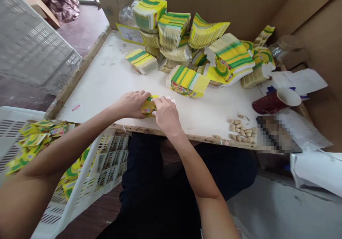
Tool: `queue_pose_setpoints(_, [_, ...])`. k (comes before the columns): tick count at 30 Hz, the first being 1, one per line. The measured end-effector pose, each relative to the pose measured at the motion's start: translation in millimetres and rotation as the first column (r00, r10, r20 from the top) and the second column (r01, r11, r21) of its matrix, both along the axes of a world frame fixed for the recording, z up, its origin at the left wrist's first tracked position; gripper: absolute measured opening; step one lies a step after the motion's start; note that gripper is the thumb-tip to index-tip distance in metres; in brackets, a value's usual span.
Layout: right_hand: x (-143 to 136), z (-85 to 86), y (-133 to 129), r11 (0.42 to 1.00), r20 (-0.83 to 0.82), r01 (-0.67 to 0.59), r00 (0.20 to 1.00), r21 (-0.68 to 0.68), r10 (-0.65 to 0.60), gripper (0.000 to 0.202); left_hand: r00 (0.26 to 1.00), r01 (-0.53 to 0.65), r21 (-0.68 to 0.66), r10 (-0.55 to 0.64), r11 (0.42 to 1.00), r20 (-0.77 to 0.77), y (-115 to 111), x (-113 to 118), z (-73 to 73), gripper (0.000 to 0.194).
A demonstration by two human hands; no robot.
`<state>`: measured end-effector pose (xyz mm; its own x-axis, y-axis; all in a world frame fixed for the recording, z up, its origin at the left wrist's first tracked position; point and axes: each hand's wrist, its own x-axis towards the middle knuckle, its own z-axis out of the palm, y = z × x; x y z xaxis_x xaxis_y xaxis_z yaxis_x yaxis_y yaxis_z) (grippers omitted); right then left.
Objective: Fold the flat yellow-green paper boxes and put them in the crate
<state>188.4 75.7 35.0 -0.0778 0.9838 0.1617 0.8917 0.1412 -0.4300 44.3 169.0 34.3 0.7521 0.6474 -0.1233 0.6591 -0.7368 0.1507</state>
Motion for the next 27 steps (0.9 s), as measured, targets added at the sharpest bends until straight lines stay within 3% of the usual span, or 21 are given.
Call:
queue_pose_setpoints(2, [-1,0.4,-3,1.0,-0.004,0.004,1.0,-0.003,-0.004,0.031,1.0,-0.008,0.028,0.008,1.0,0.009,-6,-5,-2.8,0.057])
queue_pose_setpoints(4, [-3,2.3,-1,1.0,-0.005,0.015,1.0,-0.026,-0.015,0.032,0.998,0.004,0.025,-0.005,1.0,0.061,-8,-11,-2.8,0.074])
queue_pose_setpoints(6, [-5,6.8,3,0.999,-0.046,0.022,0.999,-0.037,-0.024,0.036,0.983,-0.006,0.059,-0.005,0.998,0.186,-12,-17,1.6,0.095])
queue_pose_setpoints(8, [-4,13.9,6,0.999,-0.139,0.034,0.99,-0.025,-0.037,0.04,0.922,-0.1,0.128,0.043,0.987,0.384,-24,-24,8.2,0.106])
queue_pose_setpoints(10, [-3,22.4,4,0.999,-0.263,0.052,0.963,-0.003,-0.051,0.042,0.773,-0.276,0.158,0.122,0.948,0.622,-45,-31,12.3,0.104])
queue_pose_setpoints(12, [-4,29.9,-5,0.999,-0.385,0.049,0.922,0.019,-0.038,0.044,0.526,-0.439,0.087,0.177,0.894,0.832,-71,-35,10.8,0.097])
queue_pose_setpoints(14, [-9,33.5,-19,0.999,-0.493,-0.004,0.87,0.04,0.023,0.046,0.267,-0.485,-0.088,0.243,0.87,0.933,-97,-34,4.9,0.089])
queue_pose_setpoints(16, [-19,31.2,-36,0.993,-0.581,-0.109,0.805,0.049,0.117,0.046,0.113,-0.418,-0.281,0.357,0.864,0.927,-118,-29,-1.3,0.084])
queue_pose_setpoints(19, [-36,18.0,-62,0.967,-0.708,-0.249,0.675,0.047,0.208,0.045,-0.039,-0.282,-0.486,0.496,0.827,0.867,-135,-21,-3.7,0.069])
queue_pose_setpoints(23, [-53,-1.1,-86,0.961,-0.88,-0.274,0.449,0.03,0.156,0.041,-0.348,-0.026,-0.602,0.557,0.798,0.754,-139,-16,4.4,0.048])
queue_pose_setpoints(25, [-58,-6.9,-91,0.954,-0.924,-0.3,0.36,0.017,0.13,0.041,-0.442,0.065,-0.628,0.587,0.776,0.679,-137,-14,7.5,0.05])
queue_pose_setpoints(27, [-60,-11.9,-93,0.95,-0.935,-0.312,0.334,0.007,0.117,0.039,-0.494,0.071,-0.665,0.606,0.743,0.624,-135,-11,7.5,0.058])
